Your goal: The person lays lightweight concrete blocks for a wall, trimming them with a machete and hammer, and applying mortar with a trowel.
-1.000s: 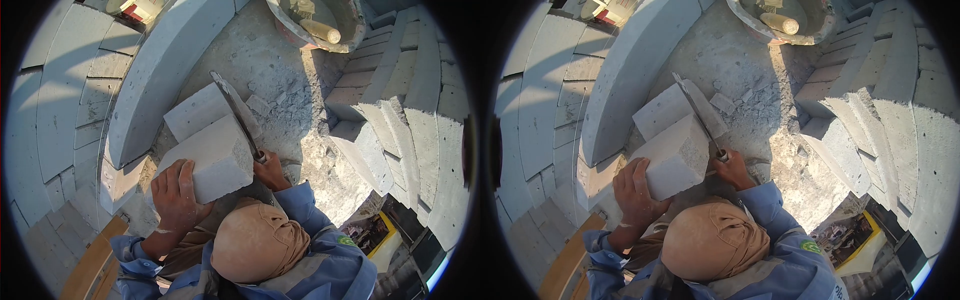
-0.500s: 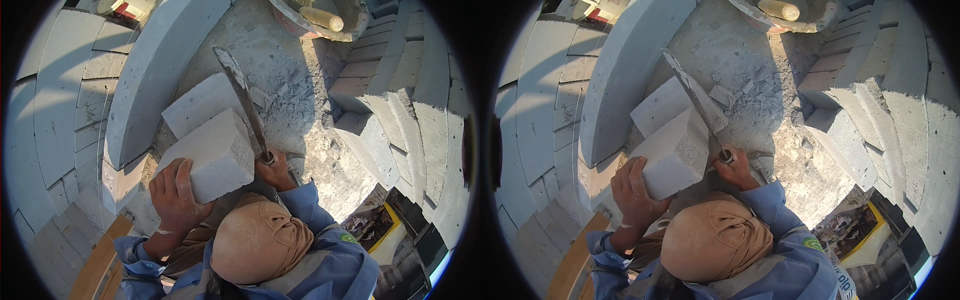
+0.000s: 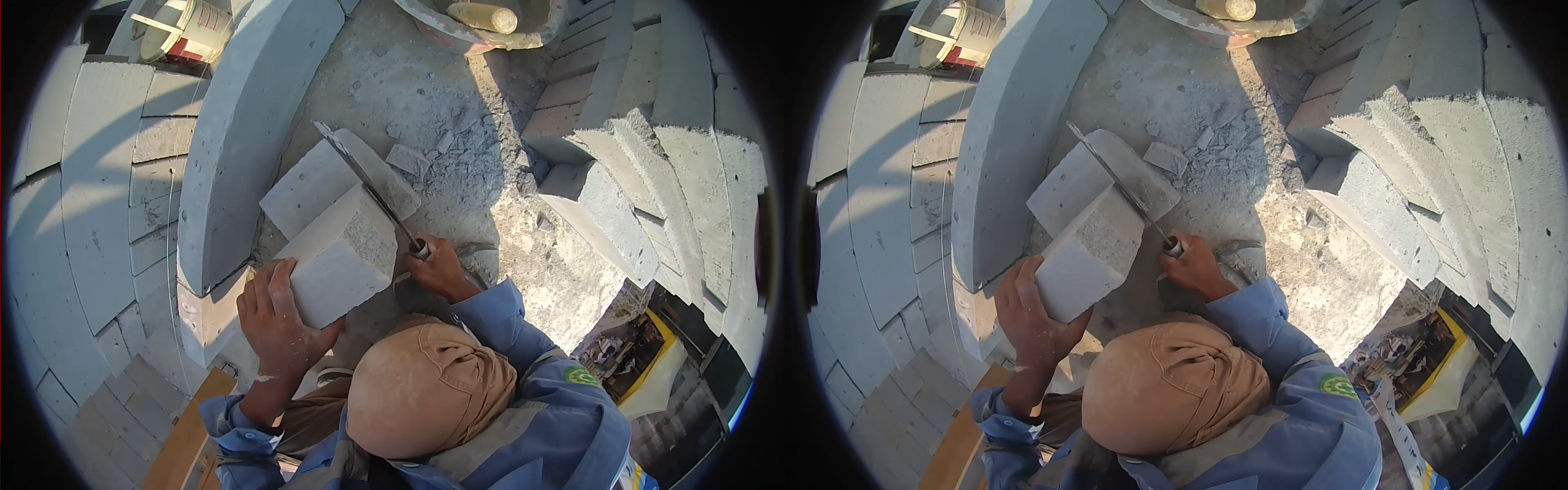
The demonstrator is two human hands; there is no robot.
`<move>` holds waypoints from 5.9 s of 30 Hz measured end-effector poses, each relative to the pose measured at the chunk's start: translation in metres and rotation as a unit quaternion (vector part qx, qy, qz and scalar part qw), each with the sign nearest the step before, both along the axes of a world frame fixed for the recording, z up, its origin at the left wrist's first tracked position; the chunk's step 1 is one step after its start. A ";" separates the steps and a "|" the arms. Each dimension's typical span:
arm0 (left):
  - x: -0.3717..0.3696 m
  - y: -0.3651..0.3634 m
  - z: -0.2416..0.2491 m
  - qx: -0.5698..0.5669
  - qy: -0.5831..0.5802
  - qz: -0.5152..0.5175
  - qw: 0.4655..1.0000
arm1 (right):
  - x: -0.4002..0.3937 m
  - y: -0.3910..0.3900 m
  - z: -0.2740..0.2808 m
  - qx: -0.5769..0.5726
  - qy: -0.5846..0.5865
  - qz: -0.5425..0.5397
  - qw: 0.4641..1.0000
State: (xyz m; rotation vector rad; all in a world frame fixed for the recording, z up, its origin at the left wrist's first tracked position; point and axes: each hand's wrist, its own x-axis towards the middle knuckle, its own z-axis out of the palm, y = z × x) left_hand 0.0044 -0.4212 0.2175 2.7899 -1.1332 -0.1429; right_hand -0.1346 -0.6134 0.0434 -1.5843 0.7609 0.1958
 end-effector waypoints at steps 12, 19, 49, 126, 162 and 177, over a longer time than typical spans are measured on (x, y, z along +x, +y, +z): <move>0.027 -0.006 0.003 0.008 0.045 0.019 0.999 | 0.002 -0.001 0.015 -0.014 -0.029 -0.009 0.999; 0.028 -0.006 0.004 -0.002 0.039 0.005 0.999 | 0.001 -0.001 -0.010 0.012 0.018 0.015 1.000; 0.025 -0.004 -0.001 -0.008 0.047 0.024 0.999 | 0.003 0.003 -0.010 -0.013 -0.009 0.004 1.000; 0.024 -0.010 0.000 -0.016 0.018 0.022 0.999 | 0.000 -0.012 0.021 0.047 0.002 0.027 0.999; 0.027 -0.007 0.001 0.007 0.017 0.010 1.000 | 0.017 -0.008 0.032 -0.001 -0.129 -0.002 0.992; 0.027 -0.006 0.000 0.004 0.016 0.015 1.000 | 0.012 -0.013 -0.014 0.061 -0.001 0.064 0.996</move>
